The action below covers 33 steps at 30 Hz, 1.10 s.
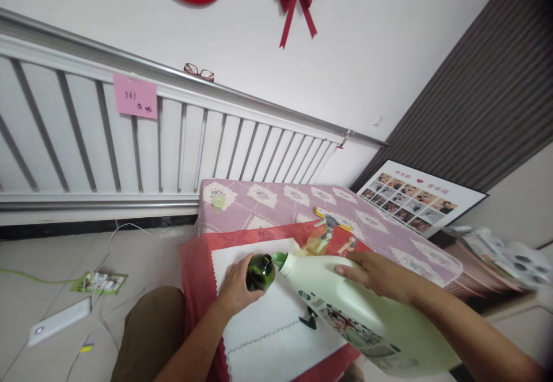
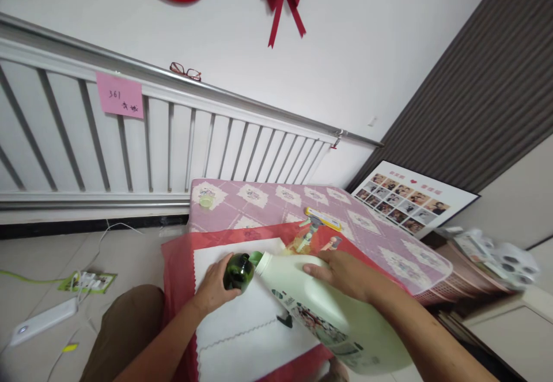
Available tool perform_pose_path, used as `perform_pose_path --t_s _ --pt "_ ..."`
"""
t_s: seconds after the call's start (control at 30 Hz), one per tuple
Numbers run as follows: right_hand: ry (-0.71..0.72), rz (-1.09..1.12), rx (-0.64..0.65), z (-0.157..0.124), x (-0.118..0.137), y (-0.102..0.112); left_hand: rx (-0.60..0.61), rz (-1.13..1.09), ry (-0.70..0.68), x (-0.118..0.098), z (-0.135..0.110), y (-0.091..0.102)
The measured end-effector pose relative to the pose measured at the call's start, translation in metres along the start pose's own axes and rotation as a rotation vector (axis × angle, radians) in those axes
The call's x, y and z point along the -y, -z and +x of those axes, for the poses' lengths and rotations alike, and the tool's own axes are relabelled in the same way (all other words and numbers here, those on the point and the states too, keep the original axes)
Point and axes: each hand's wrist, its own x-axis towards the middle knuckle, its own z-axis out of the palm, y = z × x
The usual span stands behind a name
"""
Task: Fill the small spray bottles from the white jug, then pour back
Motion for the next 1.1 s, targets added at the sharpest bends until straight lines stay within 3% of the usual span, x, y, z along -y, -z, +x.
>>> perform_pose_path --t_s 1.1 --pt "0.028 -0.069 0.037 0.011 0.026 0.02 0.01 -0.028 -0.002 -0.001 0.0 0.003"
